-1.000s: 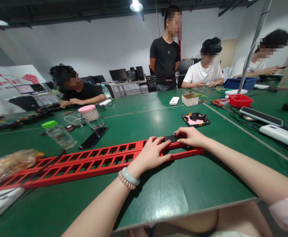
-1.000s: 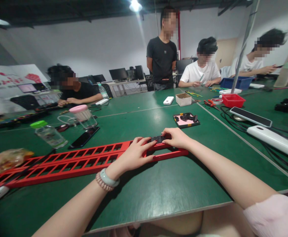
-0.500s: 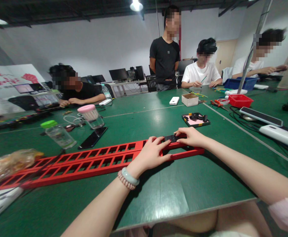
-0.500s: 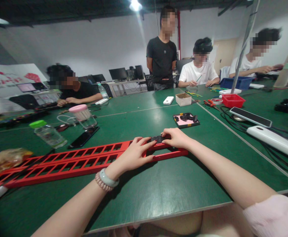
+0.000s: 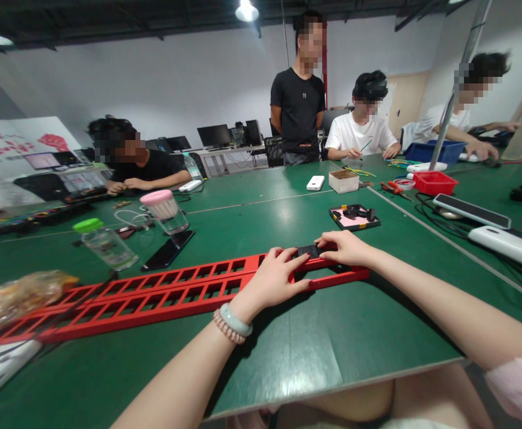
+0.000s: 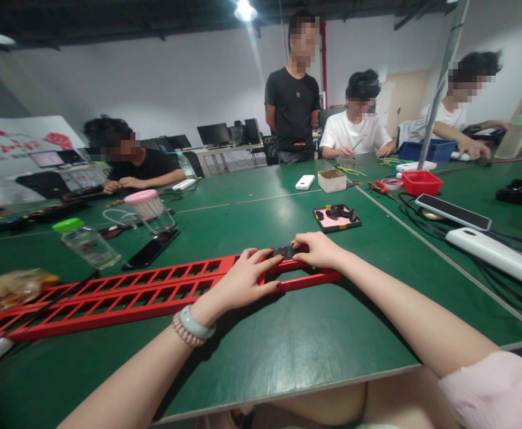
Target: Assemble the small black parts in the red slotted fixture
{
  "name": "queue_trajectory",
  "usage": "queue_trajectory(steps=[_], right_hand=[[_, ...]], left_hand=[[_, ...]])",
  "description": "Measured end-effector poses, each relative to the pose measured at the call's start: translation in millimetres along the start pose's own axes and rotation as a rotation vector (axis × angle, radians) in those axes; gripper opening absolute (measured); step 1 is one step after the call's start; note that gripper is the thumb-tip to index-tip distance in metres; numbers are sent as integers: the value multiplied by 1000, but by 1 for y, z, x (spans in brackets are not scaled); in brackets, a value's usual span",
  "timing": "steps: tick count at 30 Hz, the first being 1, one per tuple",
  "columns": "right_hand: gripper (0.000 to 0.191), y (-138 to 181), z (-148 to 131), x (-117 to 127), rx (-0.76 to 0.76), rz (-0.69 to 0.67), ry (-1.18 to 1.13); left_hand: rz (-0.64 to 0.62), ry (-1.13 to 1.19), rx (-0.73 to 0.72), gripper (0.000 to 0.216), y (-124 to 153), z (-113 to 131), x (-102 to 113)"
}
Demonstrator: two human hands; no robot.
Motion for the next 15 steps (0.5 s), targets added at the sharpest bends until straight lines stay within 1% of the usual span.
queue_trajectory(steps=[9, 15], right_hand=[[12, 0, -3, 1, -8, -24, 14], [14, -2, -4, 2, 16, -61, 46]], left_hand=[[-2, 3, -3, 60, 1, 1, 1], [2, -3, -2, 59, 0, 0, 0]])
Point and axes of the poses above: each hand's wrist, its own y-axis away from the middle knuckle, its own x-axis out of the back of the hand, z = x × y, the point moved 2 cm from there along -y, towards the middle knuckle, and after that the axes turned 9 degrees about x, right-handed, at the moved point
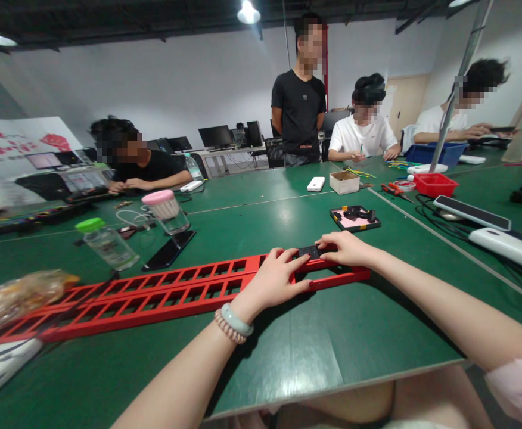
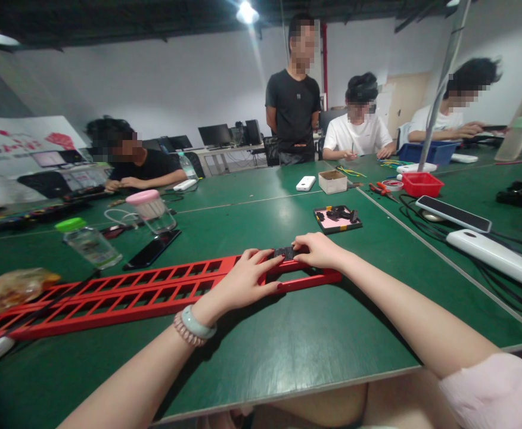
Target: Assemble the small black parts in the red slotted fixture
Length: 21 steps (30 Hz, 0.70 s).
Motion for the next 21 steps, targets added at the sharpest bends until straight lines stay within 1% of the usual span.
queue_trajectory(steps=[15, 21], right_hand=[[15, -1, -1, 0, 27, -25, 39], [17, 0, -2, 1, 16, -28, 41]], left_hand=[[-7, 12, 5, 59, 0, -1, -1], [-4, 13, 5, 59, 0, 0, 1]])
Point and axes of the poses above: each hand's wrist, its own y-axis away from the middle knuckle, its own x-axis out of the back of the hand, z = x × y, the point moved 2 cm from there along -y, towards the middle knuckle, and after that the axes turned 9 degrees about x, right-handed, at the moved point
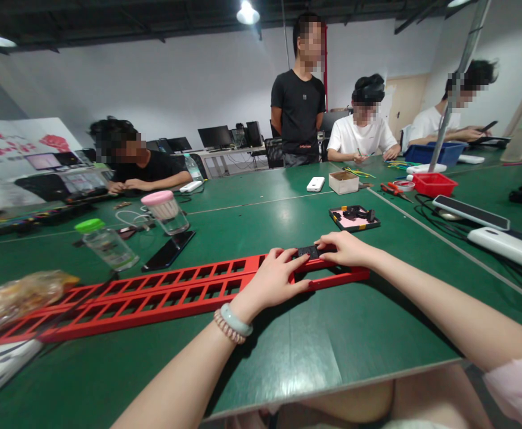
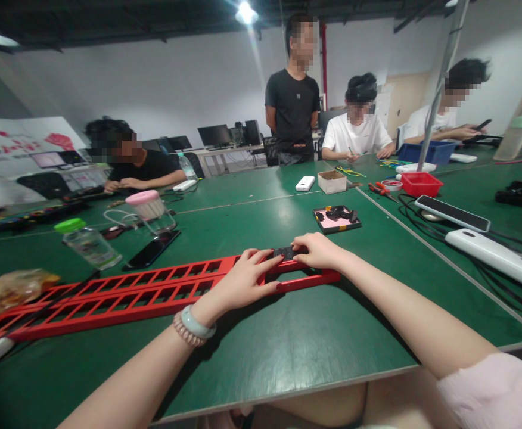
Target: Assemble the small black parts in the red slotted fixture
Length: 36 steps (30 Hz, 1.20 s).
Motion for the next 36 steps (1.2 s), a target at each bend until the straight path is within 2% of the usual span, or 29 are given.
queue_trajectory(steps=[36], right_hand=[[16, 0, -2, 3, 3, -28, 22]], left_hand=[[-4, 8, 9, 59, 0, 2, 1]])
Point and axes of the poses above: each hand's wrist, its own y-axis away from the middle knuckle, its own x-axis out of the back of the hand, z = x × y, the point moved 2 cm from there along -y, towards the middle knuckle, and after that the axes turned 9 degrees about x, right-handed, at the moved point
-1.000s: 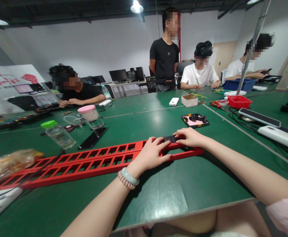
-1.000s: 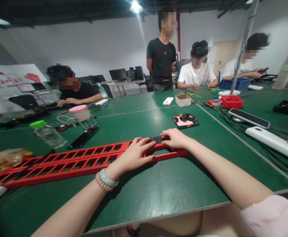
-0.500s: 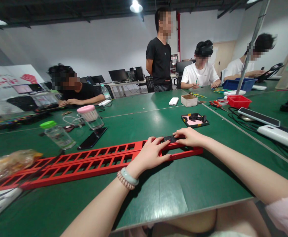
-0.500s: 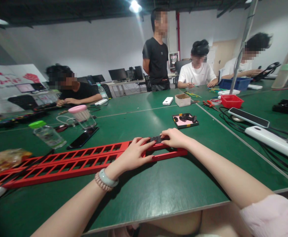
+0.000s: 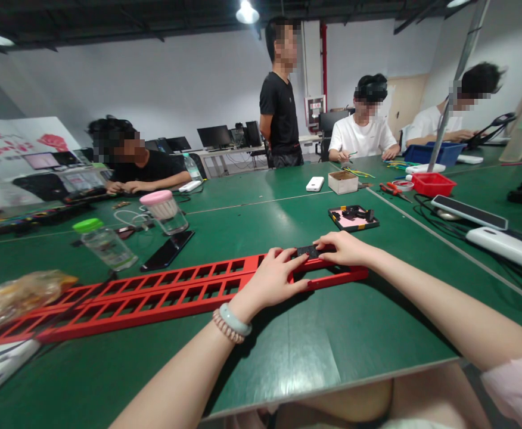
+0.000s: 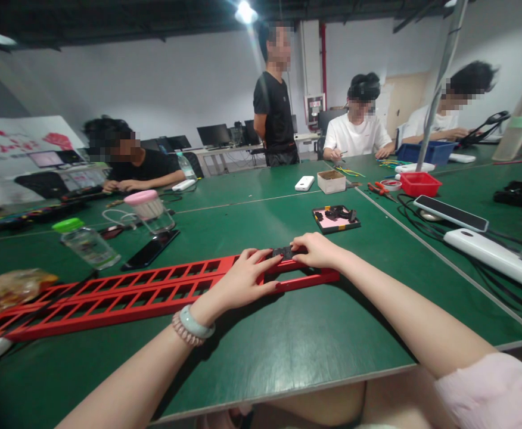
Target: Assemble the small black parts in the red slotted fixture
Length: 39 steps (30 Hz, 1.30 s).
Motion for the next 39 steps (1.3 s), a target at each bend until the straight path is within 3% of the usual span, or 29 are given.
queue_trajectory(steps=[33, 39], right_hand=[[30, 1, 1, -2, 1, -2, -12], [23, 1, 1, -3, 42, 14, -7]], left_hand=[[20, -21, -25, 60, 0, -3, -4], [20, -24, -20, 60, -1, -3, -4]])
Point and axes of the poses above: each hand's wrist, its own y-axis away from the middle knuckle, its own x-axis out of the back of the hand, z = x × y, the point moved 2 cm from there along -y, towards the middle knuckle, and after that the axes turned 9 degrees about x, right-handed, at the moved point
